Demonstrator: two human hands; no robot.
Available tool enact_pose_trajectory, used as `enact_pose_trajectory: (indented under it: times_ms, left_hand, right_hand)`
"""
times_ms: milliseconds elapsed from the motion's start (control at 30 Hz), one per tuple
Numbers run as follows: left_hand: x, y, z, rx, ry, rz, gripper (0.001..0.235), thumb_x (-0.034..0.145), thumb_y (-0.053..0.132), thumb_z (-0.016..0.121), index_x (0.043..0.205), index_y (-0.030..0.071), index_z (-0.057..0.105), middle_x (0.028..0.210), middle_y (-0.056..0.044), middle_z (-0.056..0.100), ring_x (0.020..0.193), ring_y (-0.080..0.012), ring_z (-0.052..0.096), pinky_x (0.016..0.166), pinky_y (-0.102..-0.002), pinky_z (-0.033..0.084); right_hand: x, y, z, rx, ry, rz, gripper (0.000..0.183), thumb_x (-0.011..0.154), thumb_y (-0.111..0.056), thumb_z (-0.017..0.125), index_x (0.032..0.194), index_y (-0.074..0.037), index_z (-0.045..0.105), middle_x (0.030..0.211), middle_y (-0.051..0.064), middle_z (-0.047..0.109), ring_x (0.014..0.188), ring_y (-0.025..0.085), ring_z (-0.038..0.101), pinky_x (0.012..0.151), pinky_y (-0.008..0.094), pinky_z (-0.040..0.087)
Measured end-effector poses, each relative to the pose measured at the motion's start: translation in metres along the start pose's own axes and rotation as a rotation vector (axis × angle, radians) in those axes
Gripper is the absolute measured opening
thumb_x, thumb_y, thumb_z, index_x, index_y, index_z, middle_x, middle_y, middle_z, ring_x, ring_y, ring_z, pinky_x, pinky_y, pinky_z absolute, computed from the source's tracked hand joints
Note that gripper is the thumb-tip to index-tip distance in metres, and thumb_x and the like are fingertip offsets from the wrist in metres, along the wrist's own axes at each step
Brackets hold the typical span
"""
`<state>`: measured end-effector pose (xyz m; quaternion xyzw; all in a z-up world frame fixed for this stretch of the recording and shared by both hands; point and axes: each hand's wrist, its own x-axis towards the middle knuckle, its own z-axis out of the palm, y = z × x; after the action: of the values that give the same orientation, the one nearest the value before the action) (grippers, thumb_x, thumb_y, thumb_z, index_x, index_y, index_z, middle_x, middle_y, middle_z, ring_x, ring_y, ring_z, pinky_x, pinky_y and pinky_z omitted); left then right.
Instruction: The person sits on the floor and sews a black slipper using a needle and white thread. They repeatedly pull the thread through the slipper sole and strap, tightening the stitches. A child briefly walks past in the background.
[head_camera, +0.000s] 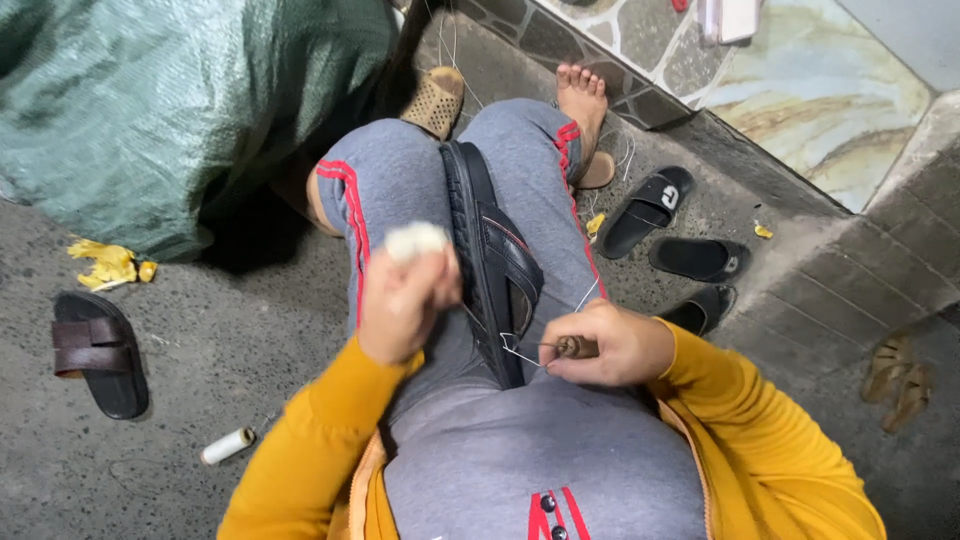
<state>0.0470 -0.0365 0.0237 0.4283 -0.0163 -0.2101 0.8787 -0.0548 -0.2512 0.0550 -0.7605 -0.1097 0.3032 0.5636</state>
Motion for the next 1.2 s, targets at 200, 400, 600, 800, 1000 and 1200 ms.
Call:
enact_pose_trajectory:
  times_ms: [200,400,600,800,1000,1200]
  left_hand:
    - [0.091,0.036,0.001,-0.141,0.206,-0.056,0.029,0.097,0.014,0.056,0.072,0.001,0.05,0.049,0.001,0.029,0.036,-0.0039,0.025,0.033,-0.017,0.023]
    - [0.055,0.067,-0.074,1.139,0.023,0.207,0.015,0.093,0.021,0.078,0.09,0.013,0.065,0.073,-0.007,0.061,0.057,-0.0227,0.058,0.058,-0.031,0.049]
    - [-0.004,0.074,-0.026,1.388,-0.293,0.585,0.069,0.087,0.039,0.07,0.136,-0.003,0.047,0.144,-0.026,0.041,0.138,-0.0422,0.033,0.116,-0.049,0.005]
    - [-0.03,0.028,-0.035,1.467,-0.514,0.441,0.115,0.063,0.072,0.071,0.143,-0.001,0.034,0.152,-0.02,0.031,0.144,-0.0423,0.025,0.114,-0.067,0.011]
    - [-0.028,0.019,-0.027,1.418,-0.434,0.362,0.121,0.051,0.07,0.076,0.144,0.002,0.037,0.151,-0.018,0.035,0.143,-0.0349,0.024,0.113,-0.063,-0.005]
    - [-0.028,0.011,-0.024,1.392,-0.348,0.378,0.119,0.049,0.068,0.075,0.14,0.0,0.042,0.147,-0.018,0.042,0.142,-0.0332,0.028,0.115,-0.061,-0.004]
  right_hand:
    - [0.033,0.004,0.01,0.046,0.171,0.086,0.005,0.08,-0.016,0.072,0.08,-0.013,0.069,0.049,0.004,0.062,0.041,0.01,0.051,0.037,0.023,0.039]
    - [-0.002,-0.052,-0.009,-0.567,0.372,-0.164,0.038,0.092,-0.02,0.054,0.129,-0.014,0.061,0.099,0.007,0.064,0.044,0.016,0.057,0.042,0.028,0.05]
    - [-0.001,-0.039,0.011,-0.816,0.301,-0.12,0.04,0.096,-0.024,0.044,0.134,-0.028,0.057,0.068,-0.001,0.054,0.05,0.022,0.059,0.046,0.031,0.049]
    - [-0.003,-0.022,0.01,-1.039,0.146,-0.111,0.044,0.094,-0.031,0.052,0.138,-0.032,0.05,0.075,-0.003,0.051,0.056,0.021,0.058,0.036,0.037,0.044]
    - [0.008,-0.052,0.001,-0.891,0.112,0.013,0.042,0.092,-0.029,0.044,0.131,-0.037,0.057,0.071,0.002,0.057,0.057,0.026,0.065,0.053,0.038,0.053]
    - [0.02,-0.039,0.004,-0.821,0.194,-0.053,0.032,0.091,-0.028,0.053,0.119,-0.033,0.068,0.07,-0.001,0.059,0.053,0.022,0.064,0.048,0.029,0.051]
